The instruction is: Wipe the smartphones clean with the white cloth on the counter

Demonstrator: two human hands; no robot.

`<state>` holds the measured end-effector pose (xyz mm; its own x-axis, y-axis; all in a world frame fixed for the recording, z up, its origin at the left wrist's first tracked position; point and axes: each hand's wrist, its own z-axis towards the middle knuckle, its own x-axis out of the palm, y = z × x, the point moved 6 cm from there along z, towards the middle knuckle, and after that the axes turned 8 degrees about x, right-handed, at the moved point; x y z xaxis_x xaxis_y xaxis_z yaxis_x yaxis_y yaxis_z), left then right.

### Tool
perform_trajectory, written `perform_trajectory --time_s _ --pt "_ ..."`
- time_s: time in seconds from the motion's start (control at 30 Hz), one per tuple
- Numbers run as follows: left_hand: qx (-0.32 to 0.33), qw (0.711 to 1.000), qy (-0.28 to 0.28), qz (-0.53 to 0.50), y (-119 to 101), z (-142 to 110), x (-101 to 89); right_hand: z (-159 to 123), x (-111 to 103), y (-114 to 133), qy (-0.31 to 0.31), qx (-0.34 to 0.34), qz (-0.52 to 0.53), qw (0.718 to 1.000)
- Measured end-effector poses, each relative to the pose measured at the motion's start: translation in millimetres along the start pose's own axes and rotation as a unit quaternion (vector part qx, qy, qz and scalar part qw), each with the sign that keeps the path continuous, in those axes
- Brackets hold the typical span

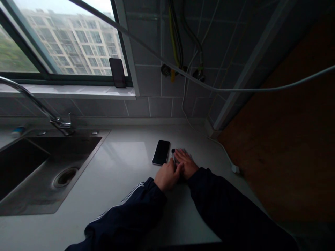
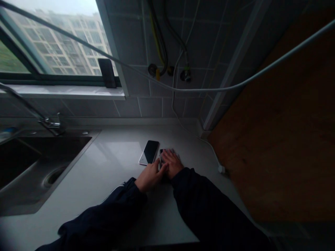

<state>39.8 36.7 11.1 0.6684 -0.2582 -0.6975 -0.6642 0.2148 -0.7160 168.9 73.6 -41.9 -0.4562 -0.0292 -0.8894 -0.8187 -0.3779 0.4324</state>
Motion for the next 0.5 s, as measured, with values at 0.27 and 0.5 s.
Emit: perform_trajectory --time_s 0.27,0.5 --pt "0.137 0.987 -0.086 0.019 4.5 1.4 -39.0 -3.5 -9.4 10.0 -0.034 -0.004 0.012 0.999" --pt "0.236 0.902 -0.334 0.140 28.0 51.0 -197.6 -7.3 -10.6 16.2 -0.045 0.003 -0.001 0.999"
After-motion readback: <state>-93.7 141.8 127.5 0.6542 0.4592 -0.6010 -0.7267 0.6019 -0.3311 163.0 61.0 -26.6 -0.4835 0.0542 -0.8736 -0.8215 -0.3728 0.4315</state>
